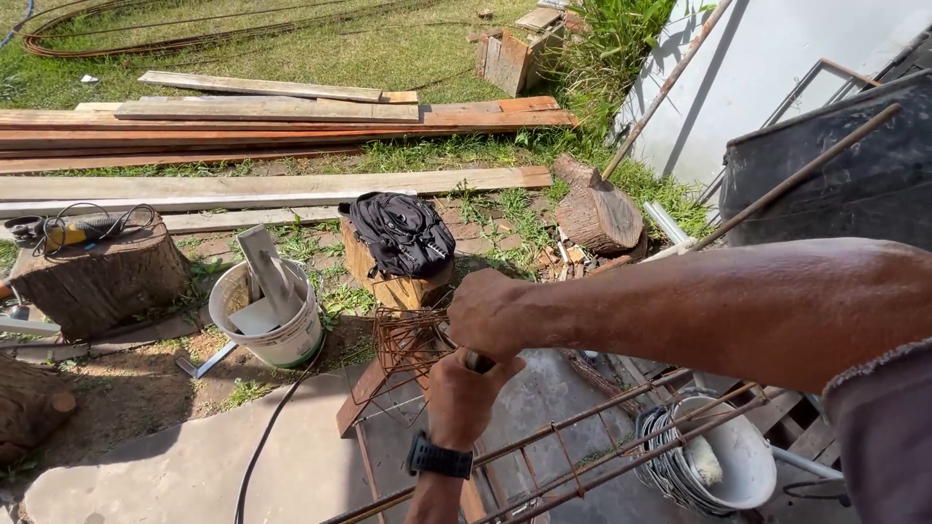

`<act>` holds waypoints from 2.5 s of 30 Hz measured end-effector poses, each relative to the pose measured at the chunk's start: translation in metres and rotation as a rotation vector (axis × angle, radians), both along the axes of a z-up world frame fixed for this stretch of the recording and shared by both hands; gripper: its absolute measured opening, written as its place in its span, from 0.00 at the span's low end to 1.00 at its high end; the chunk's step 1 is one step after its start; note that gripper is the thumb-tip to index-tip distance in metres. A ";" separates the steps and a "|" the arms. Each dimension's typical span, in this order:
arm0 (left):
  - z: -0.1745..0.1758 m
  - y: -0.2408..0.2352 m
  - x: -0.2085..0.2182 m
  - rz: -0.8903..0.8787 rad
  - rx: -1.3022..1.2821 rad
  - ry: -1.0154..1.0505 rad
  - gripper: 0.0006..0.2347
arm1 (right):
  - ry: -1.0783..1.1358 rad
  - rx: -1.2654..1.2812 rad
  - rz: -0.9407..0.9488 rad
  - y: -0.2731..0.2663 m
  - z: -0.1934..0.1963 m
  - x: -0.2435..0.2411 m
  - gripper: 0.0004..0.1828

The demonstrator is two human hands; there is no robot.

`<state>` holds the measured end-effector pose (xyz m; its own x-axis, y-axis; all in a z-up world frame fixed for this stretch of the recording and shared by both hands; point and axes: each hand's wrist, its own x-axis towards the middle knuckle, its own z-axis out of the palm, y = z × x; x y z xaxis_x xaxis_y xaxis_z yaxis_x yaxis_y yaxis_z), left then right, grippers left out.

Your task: The person ties a metal rebar cage using wire and pliers. They wrap wire around the intersections of the rebar bars and twist it tight with pliers to secure the structure.

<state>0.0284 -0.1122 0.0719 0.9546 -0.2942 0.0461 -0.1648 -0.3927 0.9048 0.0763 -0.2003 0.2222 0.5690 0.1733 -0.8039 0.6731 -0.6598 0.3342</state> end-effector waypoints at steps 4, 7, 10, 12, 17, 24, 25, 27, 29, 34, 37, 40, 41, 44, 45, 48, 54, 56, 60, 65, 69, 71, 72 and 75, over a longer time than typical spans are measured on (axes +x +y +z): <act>0.007 0.031 0.033 -0.575 -0.550 0.450 0.14 | -0.482 0.358 0.710 -0.020 -0.014 -0.010 0.15; 0.010 0.032 0.048 -0.852 -0.570 0.490 0.12 | -0.711 0.488 0.986 -0.029 -0.023 -0.008 0.13; 0.019 0.031 0.037 -0.754 -0.480 0.529 0.11 | -0.394 0.325 0.628 -0.025 -0.028 -0.001 0.15; 0.029 0.028 0.019 -0.587 -0.374 0.503 0.11 | -0.092 0.147 0.302 -0.010 -0.004 -0.001 0.18; 0.010 0.001 -0.030 -0.020 0.073 0.074 0.13 | 0.137 0.032 -0.295 0.009 0.032 -0.009 0.16; 0.052 0.012 -0.029 -0.805 0.011 0.537 0.10 | 0.267 0.091 -0.207 -0.029 0.016 -0.078 0.15; 0.057 0.010 -0.038 -0.847 0.113 0.364 0.15 | 0.381 0.239 -0.551 -0.044 0.013 -0.084 0.17; 0.053 0.009 -0.056 -0.882 0.217 0.176 0.20 | 0.476 0.394 -0.895 -0.069 0.013 -0.101 0.20; 0.031 0.009 -0.080 -0.445 0.183 -0.473 0.32 | 0.433 0.658 -1.089 -0.089 0.017 -0.128 0.19; 0.006 0.024 -0.132 -0.146 0.008 0.007 0.16 | 0.098 0.983 -1.284 -0.092 -0.016 -0.200 0.12; 0.002 0.019 -0.125 -0.168 -0.249 0.698 0.26 | -0.094 1.109 -1.352 -0.069 -0.034 -0.220 0.16; 0.019 0.021 -0.128 -0.223 -0.622 0.800 0.18 | -0.286 1.069 -1.294 -0.064 -0.077 -0.243 0.22; 0.027 0.024 -0.128 -0.240 -0.704 0.706 0.12 | -0.381 1.085 -1.235 -0.064 -0.097 -0.248 0.29; 0.012 0.030 -0.141 -0.215 -0.707 0.589 0.06 | -0.490 1.072 -1.228 -0.063 -0.115 -0.262 0.28; 0.008 0.031 -0.144 -0.150 -0.702 0.635 0.06 | -0.406 1.058 -1.232 -0.066 -0.116 -0.267 0.28; -0.011 0.049 -0.158 -0.224 -0.526 0.492 0.05 | -0.560 1.211 -1.271 -0.061 -0.122 -0.288 0.19; -0.048 0.101 -0.189 -0.463 -0.033 0.129 0.13 | -0.934 2.024 -1.128 -0.049 -0.100 -0.295 0.23; -0.063 0.126 -0.202 -0.412 0.103 0.024 0.17 | -0.801 2.022 -1.168 -0.052 -0.086 -0.282 0.38; -0.077 0.181 -0.238 -0.218 0.184 0.215 0.17 | -0.552 2.235 -1.051 -0.059 -0.081 -0.256 0.39; -0.068 0.216 -0.283 0.143 0.145 0.392 0.19 | -0.726 2.237 -1.292 -0.030 -0.099 -0.264 0.13; -0.069 0.212 -0.319 0.324 -0.033 0.492 0.18 | -0.849 2.272 -1.273 -0.031 -0.098 -0.291 0.14; -0.066 0.222 -0.341 0.360 0.021 0.490 0.15 | -0.809 2.141 -1.282 -0.025 -0.094 -0.297 0.16; -0.065 0.226 -0.353 0.416 0.044 0.485 0.15 | -0.735 2.175 -1.281 -0.024 -0.107 -0.297 0.16; -0.072 0.231 -0.367 0.371 0.048 0.373 0.10 | -0.746 2.035 -1.339 -0.028 -0.153 -0.281 0.11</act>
